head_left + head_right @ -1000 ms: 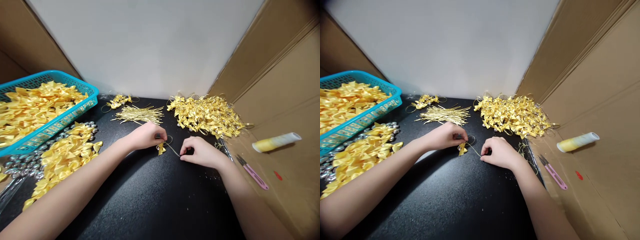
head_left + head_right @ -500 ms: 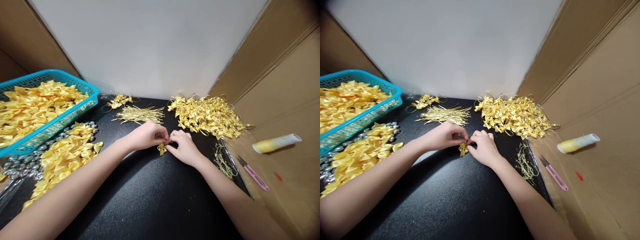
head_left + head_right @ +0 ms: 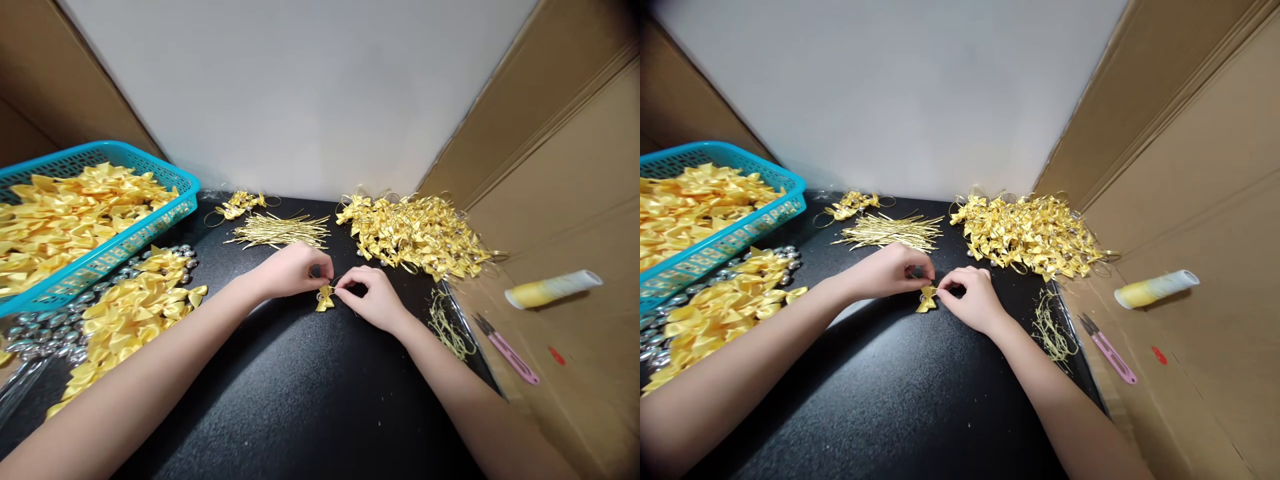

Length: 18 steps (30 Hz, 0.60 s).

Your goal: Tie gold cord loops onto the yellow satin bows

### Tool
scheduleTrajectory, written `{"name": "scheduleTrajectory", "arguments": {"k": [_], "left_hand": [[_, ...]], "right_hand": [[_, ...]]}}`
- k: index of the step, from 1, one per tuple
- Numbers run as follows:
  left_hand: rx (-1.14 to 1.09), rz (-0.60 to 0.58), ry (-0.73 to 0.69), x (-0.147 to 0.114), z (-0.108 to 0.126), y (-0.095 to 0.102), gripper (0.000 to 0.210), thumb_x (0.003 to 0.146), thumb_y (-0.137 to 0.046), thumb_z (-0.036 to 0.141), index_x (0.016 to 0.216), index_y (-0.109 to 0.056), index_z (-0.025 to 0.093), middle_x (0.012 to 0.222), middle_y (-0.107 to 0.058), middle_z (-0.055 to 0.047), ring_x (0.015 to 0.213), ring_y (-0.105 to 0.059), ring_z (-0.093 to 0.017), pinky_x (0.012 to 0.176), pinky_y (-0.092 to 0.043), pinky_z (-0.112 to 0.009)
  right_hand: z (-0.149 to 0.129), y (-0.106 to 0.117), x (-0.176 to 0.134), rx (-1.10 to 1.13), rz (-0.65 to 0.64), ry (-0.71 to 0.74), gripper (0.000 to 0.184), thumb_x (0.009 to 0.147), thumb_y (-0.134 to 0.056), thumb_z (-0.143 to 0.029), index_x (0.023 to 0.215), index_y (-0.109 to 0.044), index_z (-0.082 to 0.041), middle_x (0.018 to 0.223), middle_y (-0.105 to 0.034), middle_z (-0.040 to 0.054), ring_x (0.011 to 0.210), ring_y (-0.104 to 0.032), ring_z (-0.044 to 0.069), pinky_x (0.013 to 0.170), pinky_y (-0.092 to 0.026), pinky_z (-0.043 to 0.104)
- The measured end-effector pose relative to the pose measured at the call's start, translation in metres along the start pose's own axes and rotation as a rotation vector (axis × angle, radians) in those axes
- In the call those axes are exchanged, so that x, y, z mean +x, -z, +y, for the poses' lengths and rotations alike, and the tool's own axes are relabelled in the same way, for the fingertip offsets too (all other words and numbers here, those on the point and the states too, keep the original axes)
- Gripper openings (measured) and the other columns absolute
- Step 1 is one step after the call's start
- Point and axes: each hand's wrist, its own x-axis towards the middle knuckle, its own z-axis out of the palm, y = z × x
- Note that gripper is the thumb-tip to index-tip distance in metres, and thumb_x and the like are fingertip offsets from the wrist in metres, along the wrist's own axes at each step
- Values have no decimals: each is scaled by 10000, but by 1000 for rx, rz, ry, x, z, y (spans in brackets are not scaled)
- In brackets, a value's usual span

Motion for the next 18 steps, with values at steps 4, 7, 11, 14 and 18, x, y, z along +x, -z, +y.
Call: {"name": "scheduleTrajectory", "arguments": {"k": [4,7,11,14,18], "left_hand": [[37,1,-9,-1,1,4,97,753,-609,154,783,-698,176,737,-719,8,602,-608,-103,581,-412,-197],[70,8,-13,-1,4,7,78,755,-607,175,741,-684,177,693,-687,15,591,-590,-104,562,-394,-200],[113,-13,14,-1,7,10,75,768,-615,213,736,-677,185,625,-652,28,558,-579,-105,539,-367,-210],[153,-45,30,-3,11,12,75,777,-621,231,736,-673,195,583,-647,39,515,-567,-103,522,-344,-217],[186,-66,17,-6,15,13,65,747,-615,172,749,-667,209,576,-662,51,478,-551,-98,499,-321,-215]], "right_hand": [[2,1,-2,48,62,31,110,768,-667,-132,702,-662,-220,820,-712,6,827,-616,194,823,-442,388],[0,4,-2,68,137,68,115,752,-671,-135,675,-647,-217,851,-673,17,854,-604,195,847,-442,395],[-4,9,-7,77,180,104,110,753,-670,-154,677,-642,-229,918,-623,25,935,-581,208,900,-428,411],[-7,11,-15,69,163,80,105,759,-666,-158,684,-643,-227,956,-607,37,964,-565,219,907,-423,422],[-8,9,-25,59,149,39,114,758,-657,-140,681,-641,-223,907,-597,37,911,-564,212,865,-436,409]]}}
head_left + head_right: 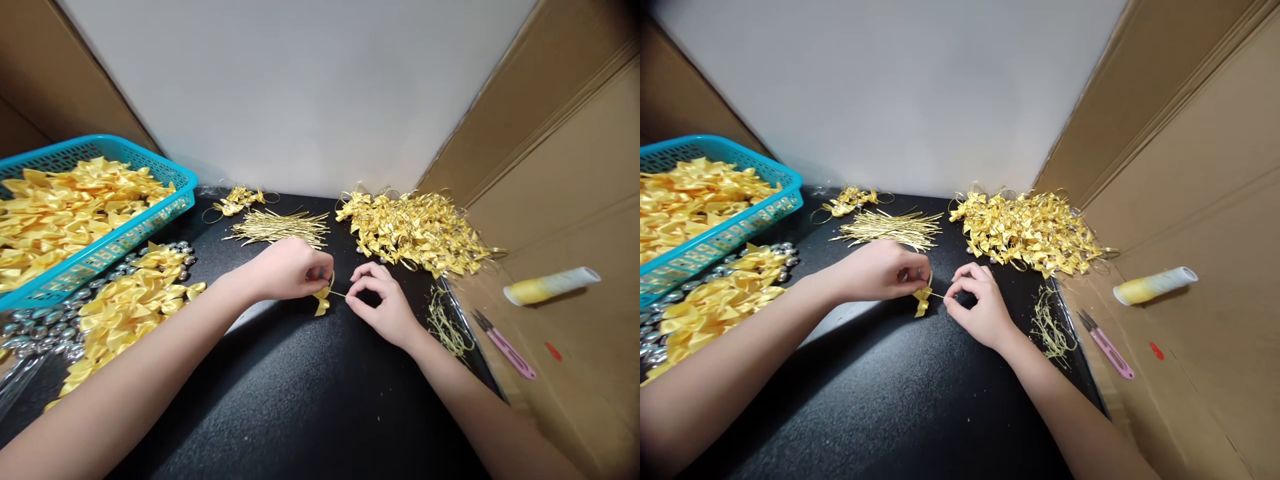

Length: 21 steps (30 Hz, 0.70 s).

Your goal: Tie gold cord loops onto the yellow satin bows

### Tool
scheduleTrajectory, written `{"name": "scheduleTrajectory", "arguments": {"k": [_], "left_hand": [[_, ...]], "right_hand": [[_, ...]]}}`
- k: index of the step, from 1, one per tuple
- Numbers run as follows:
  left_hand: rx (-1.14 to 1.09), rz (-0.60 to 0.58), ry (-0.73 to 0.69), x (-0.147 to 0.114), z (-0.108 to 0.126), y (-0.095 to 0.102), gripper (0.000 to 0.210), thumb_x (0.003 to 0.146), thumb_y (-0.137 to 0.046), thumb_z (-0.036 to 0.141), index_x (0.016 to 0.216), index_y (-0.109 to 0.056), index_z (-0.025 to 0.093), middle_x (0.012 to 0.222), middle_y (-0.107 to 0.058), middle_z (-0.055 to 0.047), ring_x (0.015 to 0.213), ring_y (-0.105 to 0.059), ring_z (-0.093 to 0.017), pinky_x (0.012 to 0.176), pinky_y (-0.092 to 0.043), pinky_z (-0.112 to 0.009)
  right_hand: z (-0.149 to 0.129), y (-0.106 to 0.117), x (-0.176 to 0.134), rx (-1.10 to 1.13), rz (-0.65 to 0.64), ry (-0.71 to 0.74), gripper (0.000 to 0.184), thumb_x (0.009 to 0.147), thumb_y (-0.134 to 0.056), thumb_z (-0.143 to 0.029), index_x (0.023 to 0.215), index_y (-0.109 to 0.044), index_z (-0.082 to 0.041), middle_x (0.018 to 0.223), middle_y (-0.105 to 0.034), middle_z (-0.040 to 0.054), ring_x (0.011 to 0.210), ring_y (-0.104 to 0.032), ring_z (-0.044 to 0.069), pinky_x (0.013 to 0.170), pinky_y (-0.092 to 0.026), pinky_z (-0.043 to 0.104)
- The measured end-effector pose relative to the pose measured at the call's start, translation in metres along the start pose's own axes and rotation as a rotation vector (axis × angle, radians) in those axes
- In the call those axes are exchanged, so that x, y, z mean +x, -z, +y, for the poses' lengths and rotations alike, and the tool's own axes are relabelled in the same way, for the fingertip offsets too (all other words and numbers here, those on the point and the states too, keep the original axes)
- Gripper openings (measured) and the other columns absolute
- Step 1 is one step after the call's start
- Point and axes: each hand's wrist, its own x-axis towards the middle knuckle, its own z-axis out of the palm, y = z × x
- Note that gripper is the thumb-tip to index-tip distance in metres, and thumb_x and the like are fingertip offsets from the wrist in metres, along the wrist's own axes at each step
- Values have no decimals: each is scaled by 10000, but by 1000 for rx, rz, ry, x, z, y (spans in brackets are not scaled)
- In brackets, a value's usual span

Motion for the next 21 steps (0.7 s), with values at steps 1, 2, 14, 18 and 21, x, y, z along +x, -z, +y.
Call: {"name": "scheduleTrajectory", "arguments": {"k": [1,2,14,18,21], "left_hand": [[2,-5,-8,-1,1,-1,78,736,-612,155,752,-664,211,583,-668,52,476,-550,-98,495,-317,-213],[2,-10,-16,-2,1,-2,90,727,-611,142,756,-661,211,596,-675,51,478,-553,-98,493,-316,-211],[-136,-138,-22,-5,17,-2,196,677,-601,33,756,-681,194,619,-661,53,492,-547,-82,517,-356,-187],[-153,-175,-1,-4,23,-2,199,704,-588,33,766,-694,190,688,-698,26,588,-600,-108,575,-392,-194],[-167,-178,-26,-3,28,-7,185,732,-587,49,759,-703,191,732,-714,8,658,-631,-126,623,-421,-201]], "right_hand": [[0,-1,-2,-3,-1,-4,118,755,-657,-133,680,-641,-222,900,-597,36,902,-562,211,860,-436,406],[0,-1,-3,-6,-3,-7,120,752,-656,-127,679,-641,-221,898,-598,36,899,-560,210,858,-435,403],[-2,-7,-15,-123,-13,59,113,760,-627,-115,702,-595,-207,822,-610,17,816,-537,188,766,-389,372],[-9,-10,-18,-84,46,181,101,810,-568,-126,745,-543,-199,773,-603,15,771,-537,174,737,-390,361],[-14,-11,-22,-183,173,323,85,819,-565,-136,765,-556,-201,787,-629,33,778,-537,187,745,-400,375]]}}
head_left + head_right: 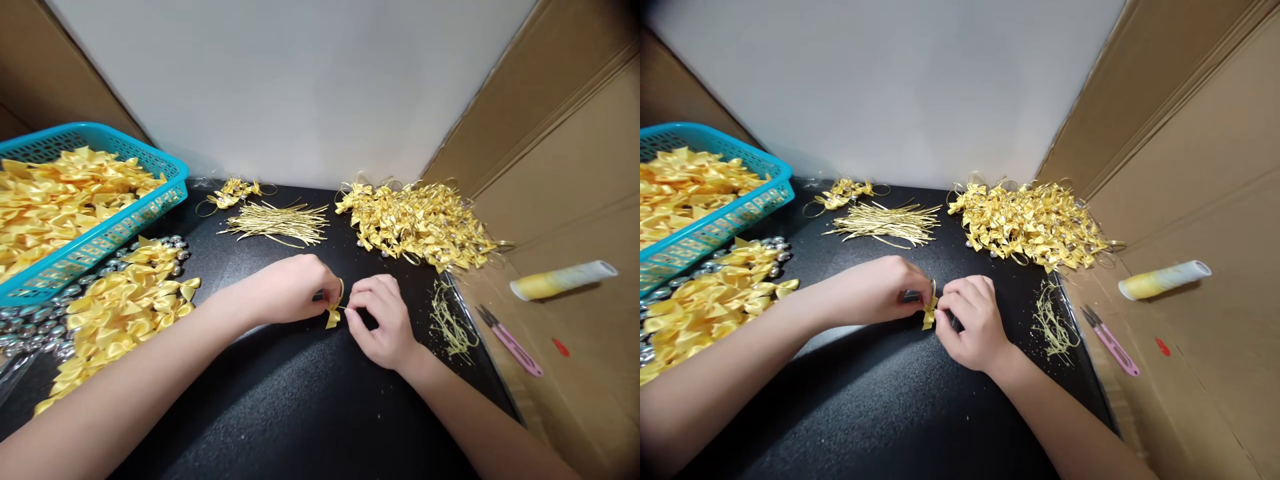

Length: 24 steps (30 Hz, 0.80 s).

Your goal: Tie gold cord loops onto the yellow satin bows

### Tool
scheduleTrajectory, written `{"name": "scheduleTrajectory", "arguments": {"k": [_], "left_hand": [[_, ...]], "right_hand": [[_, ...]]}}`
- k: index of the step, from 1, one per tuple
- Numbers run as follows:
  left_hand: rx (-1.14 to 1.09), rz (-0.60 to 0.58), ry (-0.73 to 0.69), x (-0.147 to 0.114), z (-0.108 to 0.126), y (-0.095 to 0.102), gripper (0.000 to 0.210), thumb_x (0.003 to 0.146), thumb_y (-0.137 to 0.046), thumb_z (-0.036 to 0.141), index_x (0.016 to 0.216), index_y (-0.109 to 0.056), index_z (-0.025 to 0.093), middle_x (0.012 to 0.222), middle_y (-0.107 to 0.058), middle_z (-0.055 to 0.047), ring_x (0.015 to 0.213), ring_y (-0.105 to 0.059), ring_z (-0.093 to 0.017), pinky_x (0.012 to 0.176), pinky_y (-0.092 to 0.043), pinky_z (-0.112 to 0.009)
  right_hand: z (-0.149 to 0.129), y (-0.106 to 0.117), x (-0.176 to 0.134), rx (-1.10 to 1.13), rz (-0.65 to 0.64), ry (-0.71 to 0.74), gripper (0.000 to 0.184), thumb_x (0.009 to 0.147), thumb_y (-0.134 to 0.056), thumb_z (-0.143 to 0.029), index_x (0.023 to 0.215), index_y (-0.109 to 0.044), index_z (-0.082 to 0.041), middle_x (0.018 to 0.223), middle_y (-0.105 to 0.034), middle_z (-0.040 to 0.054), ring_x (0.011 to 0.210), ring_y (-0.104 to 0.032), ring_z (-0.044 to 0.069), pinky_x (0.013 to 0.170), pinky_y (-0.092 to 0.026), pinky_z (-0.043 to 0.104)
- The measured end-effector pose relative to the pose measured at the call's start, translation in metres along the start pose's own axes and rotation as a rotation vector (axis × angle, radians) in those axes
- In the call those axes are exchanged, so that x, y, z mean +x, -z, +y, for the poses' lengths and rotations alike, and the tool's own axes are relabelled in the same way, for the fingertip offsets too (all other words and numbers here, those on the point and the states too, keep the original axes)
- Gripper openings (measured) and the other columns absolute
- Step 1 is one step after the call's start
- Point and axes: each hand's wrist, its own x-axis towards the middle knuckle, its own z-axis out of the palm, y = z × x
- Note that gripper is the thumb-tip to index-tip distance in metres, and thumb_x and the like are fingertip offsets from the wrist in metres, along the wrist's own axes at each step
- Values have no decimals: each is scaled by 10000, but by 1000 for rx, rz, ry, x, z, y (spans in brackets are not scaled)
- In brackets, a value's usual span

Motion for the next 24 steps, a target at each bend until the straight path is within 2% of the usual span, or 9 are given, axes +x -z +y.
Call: {"name": "scheduleTrajectory", "arguments": {"k": [3,6,9,13,17,21,24], "left_hand": [[56,-6,7,2,4,-5,161,745,-587,67,706,-696,179,690,-692,-9,632,-617,-137,591,-409,-211],[122,-20,31,4,7,-8,155,753,-585,83,643,-658,163,631,-650,-16,594,-592,-142,557,-386,-221],[111,-11,60,4,8,-9,140,763,-577,87,671,-649,164,666,-663,-17,639,-613,-150,586,-401,-223],[23,27,141,3,7,-13,137,761,-575,83,792,-674,173,729,-699,-17,666,-635,-149,605,-419,-218],[-54,55,164,2,7,-17,137,735,-600,79,812,-667,169,736,-708,-9,642,-628,-136,579,-408,-204],[-96,62,122,2,7,-16,106,724,-610,62,747,-649,157,644,-671,19,544,-574,-99,532,-375,-185],[-164,74,77,1,8,-12,127,745,-591,46,770,-649,156,623,-662,31,514,-559,-81,529,-377,-173]], "right_hand": [[-1,0,-4,-176,55,209,57,796,-616,-151,795,-603,-206,866,-693,40,824,-543,207,788,-399,399],[1,-1,-6,-202,-35,338,49,803,-616,-171,826,-623,-214,972,-727,17,915,-571,209,887,-391,413],[4,-1,-5,-181,-124,294,55,827,-570,-176,809,-608,-211,914,-730,5,920,-596,193,957,-369,418],[5,0,-3,-144,-169,198,130,815,-515,-109,740,-566,-202,727,-688,-12,756,-609,149,950,-390,393],[6,0,-3,-125,-139,191,123,795,-526,-94,734,-555,-197,724,-677,-1,746,-598,156,911,-411,389],[9,-1,-3,-84,-117,133,121,810,-523,-101,741,-552,-196,725,-653,17,728,-564,164,794,-434,363],[11,-1,-2,-50,-109,83,122,806,-525,-102,731,-538,-197,724,-646,18,709,-550,164,749,-419,363]]}}
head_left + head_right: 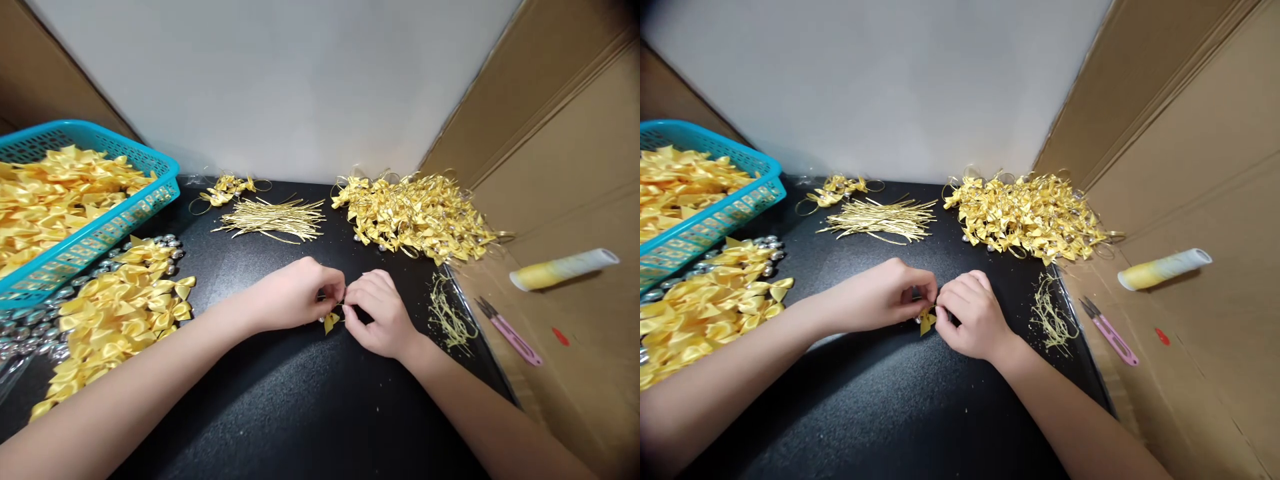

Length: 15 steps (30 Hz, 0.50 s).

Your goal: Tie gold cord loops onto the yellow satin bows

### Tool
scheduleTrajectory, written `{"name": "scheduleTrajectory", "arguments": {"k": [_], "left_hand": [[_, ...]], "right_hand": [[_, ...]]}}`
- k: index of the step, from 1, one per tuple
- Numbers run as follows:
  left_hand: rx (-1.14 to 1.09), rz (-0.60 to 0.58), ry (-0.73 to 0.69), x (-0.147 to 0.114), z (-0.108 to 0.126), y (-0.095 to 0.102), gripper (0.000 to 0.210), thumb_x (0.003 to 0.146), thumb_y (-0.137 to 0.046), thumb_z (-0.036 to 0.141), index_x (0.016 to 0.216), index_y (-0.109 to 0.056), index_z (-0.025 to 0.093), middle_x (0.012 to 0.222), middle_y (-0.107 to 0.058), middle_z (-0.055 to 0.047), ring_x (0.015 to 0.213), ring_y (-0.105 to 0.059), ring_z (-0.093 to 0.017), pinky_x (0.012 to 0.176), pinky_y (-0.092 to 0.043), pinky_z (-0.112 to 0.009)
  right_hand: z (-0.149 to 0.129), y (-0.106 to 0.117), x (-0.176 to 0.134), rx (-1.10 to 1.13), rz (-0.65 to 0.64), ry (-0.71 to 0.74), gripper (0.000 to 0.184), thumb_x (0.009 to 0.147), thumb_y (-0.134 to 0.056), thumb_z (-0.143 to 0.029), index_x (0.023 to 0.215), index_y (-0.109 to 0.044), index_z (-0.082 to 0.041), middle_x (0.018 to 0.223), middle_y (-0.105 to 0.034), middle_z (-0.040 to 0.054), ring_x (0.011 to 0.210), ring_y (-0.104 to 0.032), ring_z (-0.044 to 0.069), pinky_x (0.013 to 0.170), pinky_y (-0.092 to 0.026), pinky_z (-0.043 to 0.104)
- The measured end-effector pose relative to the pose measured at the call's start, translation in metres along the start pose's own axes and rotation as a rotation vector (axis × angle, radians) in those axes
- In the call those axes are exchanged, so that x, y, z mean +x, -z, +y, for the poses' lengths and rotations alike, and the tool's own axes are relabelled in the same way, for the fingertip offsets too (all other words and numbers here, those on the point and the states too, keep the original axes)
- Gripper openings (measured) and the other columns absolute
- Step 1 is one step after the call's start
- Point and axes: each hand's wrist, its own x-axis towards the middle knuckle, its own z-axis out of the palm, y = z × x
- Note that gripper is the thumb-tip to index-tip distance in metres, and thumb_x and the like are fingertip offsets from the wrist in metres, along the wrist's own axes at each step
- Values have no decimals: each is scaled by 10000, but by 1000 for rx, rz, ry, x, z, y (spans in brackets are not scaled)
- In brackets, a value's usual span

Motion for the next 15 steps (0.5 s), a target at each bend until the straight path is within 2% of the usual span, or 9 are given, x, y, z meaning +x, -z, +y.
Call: {"name": "scheduleTrajectory", "arguments": {"k": [5,8,12,15], "left_hand": [[-106,29,-37,-2,0,8,187,792,-564,51,914,-650,164,765,-735,4,598,-639,-91,588,-434,-172],[-124,19,-34,-3,-1,10,198,792,-583,71,952,-649,169,772,-746,4,612,-661,-98,604,-454,-178],[-114,90,-45,-3,-3,13,141,809,-598,122,929,-656,169,774,-736,3,654,-660,-109,630,-462,-196],[-35,142,-118,-1,-4,11,99,786,-633,132,863,-678,174,824,-713,-6,760,-634,-137,716,-455,-239]], "right_hand": [[1,0,-1,52,69,-33,119,788,-540,-115,716,-515,-207,713,-632,12,699,-545,164,731,-408,363],[1,1,-2,75,97,-47,124,778,-545,-111,711,-506,-208,701,-626,9,684,-541,163,711,-405,355],[3,0,-1,89,86,-60,129,774,-547,-107,707,-504,-208,696,-624,5,689,-543,164,715,-405,353],[4,0,-1,94,88,-72,126,786,-541,-119,702,-510,-209,702,-625,6,692,-545,165,715,-406,349]]}}
